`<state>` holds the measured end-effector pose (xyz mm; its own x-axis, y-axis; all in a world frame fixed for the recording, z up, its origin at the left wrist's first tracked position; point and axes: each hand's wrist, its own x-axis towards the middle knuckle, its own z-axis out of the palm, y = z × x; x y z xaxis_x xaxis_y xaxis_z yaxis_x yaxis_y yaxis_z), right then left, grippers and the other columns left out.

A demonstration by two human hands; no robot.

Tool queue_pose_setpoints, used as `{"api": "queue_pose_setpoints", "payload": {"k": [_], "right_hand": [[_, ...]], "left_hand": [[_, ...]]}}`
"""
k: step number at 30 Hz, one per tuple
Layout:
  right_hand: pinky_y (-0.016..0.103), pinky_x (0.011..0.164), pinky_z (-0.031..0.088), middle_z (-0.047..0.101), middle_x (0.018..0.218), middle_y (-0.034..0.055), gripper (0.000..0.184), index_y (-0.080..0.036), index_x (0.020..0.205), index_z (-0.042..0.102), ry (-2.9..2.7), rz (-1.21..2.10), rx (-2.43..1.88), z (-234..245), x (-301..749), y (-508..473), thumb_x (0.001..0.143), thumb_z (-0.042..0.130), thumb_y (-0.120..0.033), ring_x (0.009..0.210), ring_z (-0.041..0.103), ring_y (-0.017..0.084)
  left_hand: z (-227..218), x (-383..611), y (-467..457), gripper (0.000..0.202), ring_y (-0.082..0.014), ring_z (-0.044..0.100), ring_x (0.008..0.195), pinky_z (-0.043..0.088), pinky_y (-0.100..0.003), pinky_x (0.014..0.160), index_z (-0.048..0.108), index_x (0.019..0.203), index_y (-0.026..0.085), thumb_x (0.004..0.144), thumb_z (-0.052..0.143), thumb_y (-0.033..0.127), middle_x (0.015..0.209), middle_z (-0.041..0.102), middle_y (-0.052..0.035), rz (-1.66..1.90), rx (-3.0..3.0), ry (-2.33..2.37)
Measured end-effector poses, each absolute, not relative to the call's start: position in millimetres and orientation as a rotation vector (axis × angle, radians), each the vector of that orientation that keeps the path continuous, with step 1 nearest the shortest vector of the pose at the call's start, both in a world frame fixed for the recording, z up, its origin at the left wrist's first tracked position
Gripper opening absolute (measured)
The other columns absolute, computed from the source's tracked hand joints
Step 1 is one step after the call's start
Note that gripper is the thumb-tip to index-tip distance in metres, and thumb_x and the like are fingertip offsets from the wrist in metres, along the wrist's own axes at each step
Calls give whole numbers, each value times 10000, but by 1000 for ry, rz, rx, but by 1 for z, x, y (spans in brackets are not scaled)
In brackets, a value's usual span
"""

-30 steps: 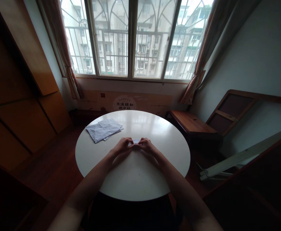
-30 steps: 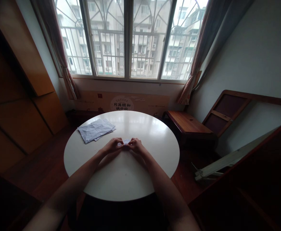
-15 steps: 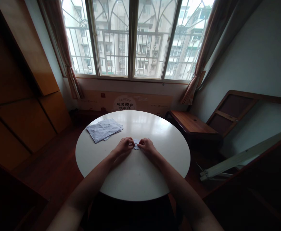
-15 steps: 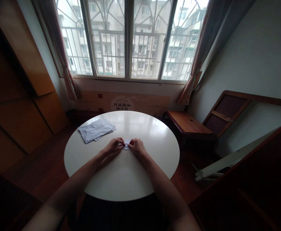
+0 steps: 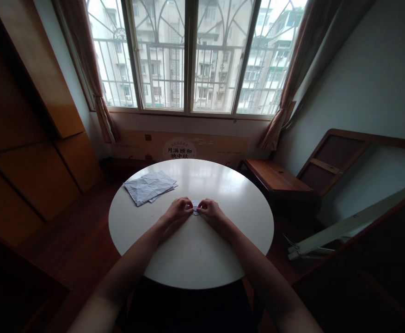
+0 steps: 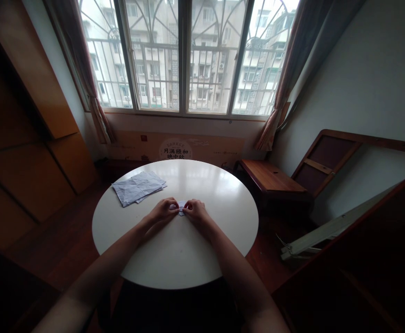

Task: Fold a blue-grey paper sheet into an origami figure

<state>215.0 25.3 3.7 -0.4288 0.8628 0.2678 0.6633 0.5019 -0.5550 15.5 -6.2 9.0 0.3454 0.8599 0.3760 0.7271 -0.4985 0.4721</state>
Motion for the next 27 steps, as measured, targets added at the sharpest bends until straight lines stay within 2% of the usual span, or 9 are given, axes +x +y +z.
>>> {"api": "queue_pose_setpoints", "payload": {"k": [4,8,11,14,19,27], "right_hand": [[242,668,428,671,759,4,107,-206,787,729,-2208,611,-1203,3,217,27,722,739,-290,715,606,137],[241,674,434,668,779,7,58,-203,748,730,-2257,657,-1165,5,220,27,700,745,-233,722,606,136],[245,685,433,662,792,13,61,-206,754,741,-2293,656,-1128,6,222,26,714,746,-253,731,601,136],[248,681,427,659,784,19,144,-205,753,746,-2309,658,-1095,7,222,25,729,753,-347,718,591,137],[257,678,416,665,770,30,271,-202,771,754,-2305,625,-1131,6,220,26,799,677,-460,716,589,149],[260,724,435,685,852,37,185,-229,865,773,-2296,621,-1189,2,218,30,810,681,-379,774,617,159]], "left_hand": [[9,12,-4,122,-169,620,792,469,-260,746,731,838,195,790,690,300,873,674,-34,890,2386,1365],[10,7,-1,47,-186,605,893,459,-284,831,730,788,205,759,720,241,918,673,-41,913,2436,1274],[11,5,-1,41,-148,592,751,465,-247,712,725,774,185,760,698,212,830,655,-28,847,2381,1222],[11,5,-2,115,-116,558,625,435,-209,595,706,776,152,773,681,264,718,631,-8,799,2288,1152],[8,7,-2,266,-129,588,651,426,-208,592,695,788,153,820,627,408,725,676,-7,833,2193,1214],[-2,12,6,311,-158,611,698,446,-230,630,708,790,129,803,602,421,745,696,-34,829,2055,1231]]}}
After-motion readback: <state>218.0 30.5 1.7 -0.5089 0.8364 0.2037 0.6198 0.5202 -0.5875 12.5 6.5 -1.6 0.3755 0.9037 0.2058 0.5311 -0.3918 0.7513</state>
